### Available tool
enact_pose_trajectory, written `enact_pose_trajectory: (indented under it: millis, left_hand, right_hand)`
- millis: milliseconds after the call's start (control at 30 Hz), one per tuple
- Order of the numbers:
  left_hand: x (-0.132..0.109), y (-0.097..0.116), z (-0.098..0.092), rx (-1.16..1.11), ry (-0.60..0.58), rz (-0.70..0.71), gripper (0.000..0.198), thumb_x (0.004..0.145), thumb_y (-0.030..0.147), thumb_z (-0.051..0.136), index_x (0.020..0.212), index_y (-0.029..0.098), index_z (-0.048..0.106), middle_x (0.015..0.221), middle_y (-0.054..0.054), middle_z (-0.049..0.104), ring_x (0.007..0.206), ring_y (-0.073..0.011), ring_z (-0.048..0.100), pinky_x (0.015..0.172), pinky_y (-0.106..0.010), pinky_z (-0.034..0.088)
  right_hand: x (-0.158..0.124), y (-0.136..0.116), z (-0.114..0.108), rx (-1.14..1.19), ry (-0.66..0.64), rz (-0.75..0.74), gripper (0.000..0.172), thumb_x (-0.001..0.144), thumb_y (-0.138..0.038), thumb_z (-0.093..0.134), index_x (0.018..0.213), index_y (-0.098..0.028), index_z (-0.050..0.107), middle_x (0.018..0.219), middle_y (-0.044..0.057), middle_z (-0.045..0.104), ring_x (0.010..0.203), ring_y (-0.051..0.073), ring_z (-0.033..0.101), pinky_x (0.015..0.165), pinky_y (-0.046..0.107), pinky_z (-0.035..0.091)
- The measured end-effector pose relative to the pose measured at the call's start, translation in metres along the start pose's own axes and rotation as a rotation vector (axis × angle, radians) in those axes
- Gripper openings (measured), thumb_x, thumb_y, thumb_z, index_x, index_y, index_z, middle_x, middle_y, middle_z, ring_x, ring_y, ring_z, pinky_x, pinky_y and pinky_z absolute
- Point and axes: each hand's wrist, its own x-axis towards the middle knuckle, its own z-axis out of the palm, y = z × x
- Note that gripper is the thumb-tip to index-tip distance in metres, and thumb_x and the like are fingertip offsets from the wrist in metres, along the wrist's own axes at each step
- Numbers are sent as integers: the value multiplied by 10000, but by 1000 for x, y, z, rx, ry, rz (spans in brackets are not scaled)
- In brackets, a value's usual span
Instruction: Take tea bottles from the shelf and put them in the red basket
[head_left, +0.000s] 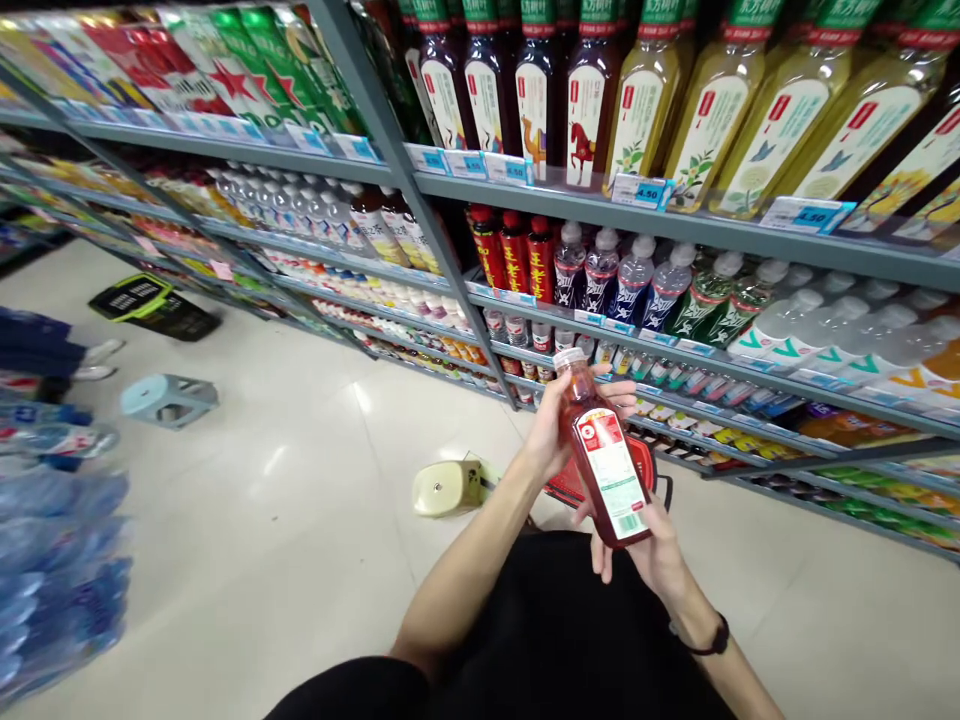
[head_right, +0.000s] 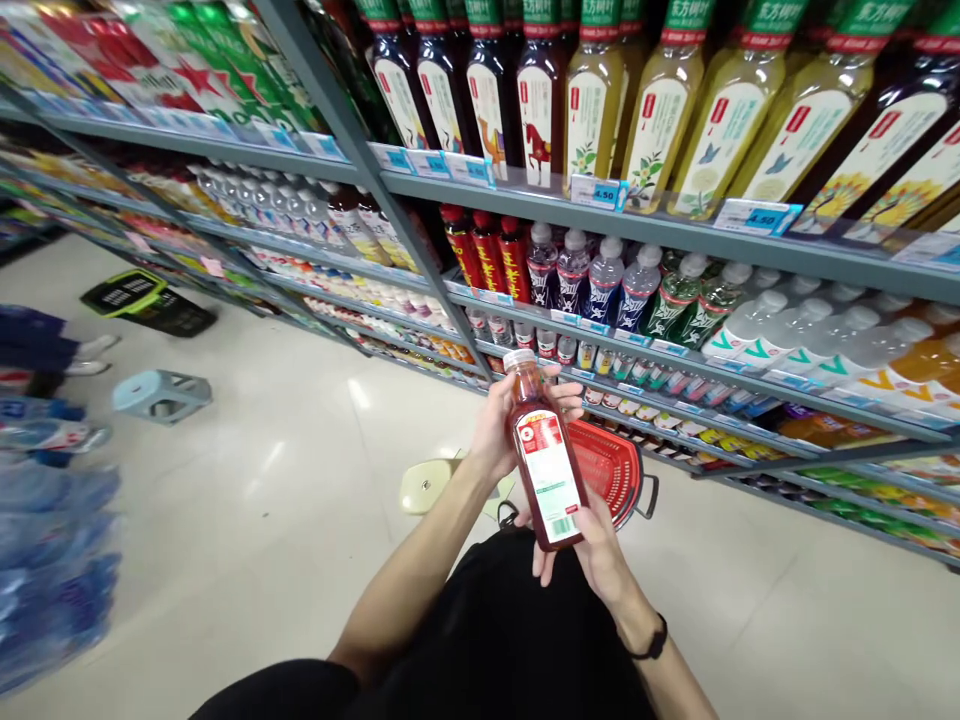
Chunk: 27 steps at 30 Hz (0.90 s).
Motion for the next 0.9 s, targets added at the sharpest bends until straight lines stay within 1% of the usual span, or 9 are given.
enact_pose_trajectory:
  millis: [67,133,267,367,433,633,700,800,900]
  left_hand:
    - [-2,8,-5,-3,20,-7,530,867,539,732,1219,147,671,1176,-163,786,1043,-307,772,1043,-460,568]
    - [-3,14,-10,1,33,-6,481,893,495,702,1227,150,673,1188,-157,783,1056,-298,769,1045,-448,566]
    - [0,22,-21,-11,21,-29,475,888,502,690,1190,135,682,1136,-168,790,1080,-321,763,1069,-493,561]
    - [4,25,-28,-27,25,-23,483,890,519,695,1169,125,680,1153,-185,785,1115,-326,755,1105,-515,545]
    - [7,26,-31,-20,22,-19,499,896,528,694,1187,124,677,1185,-191,778,1138,-326,749,1116,-521,541]
    - [14,26,-31,54,25,-2,517,883,528,725,1203,125,680,1202,-189,775,1179,-344,738,1111,-526,548]
    - [16,25,-29,73,5,9,521,883,527,738,1208,123,686,1182,-184,782,1160,-346,746,1100,-520,555]
    - [19,23,-28,98,-43,0,537,882,540,749,1214,121,697,1158,-175,790,1140,-347,754,1093,-511,561]
    - [21,23,-28,106,-90,-20,566,862,573,747,1194,116,711,1152,-176,793,1170,-356,742,1098,-503,560]
  right_hand:
    - [6,3,8,47,-32,24,656,986,-736,559,1237,-156,736,1016,172,781,498,184,700,399,240,539]
    - [10,6,16,73,-52,35,717,988,-781,501,1305,-176,719,1051,177,782,535,200,720,435,264,556]
    - [13,8,27,66,-51,6,591,1035,-665,495,1393,-227,665,1209,156,761,753,277,776,662,409,626]
    - [13,10,32,70,-15,6,528,1020,-563,536,1399,-215,656,1282,159,738,955,331,764,799,473,604]
    - [14,12,33,73,19,23,530,997,-550,548,1379,-202,664,1284,166,734,1012,347,743,821,488,589]
    - [19,16,31,152,77,58,541,942,-567,561,1303,-194,712,1260,171,738,968,339,733,792,474,586]
    - [20,16,30,191,94,67,545,940,-585,561,1276,-196,741,1241,164,750,1002,341,737,826,477,594]
    - [20,18,28,207,151,119,612,954,-658,538,1310,-204,742,1228,157,762,1106,356,730,909,512,602]
    - [17,22,25,166,235,107,593,956,-658,606,1316,-207,741,1238,162,763,1135,366,731,914,537,621]
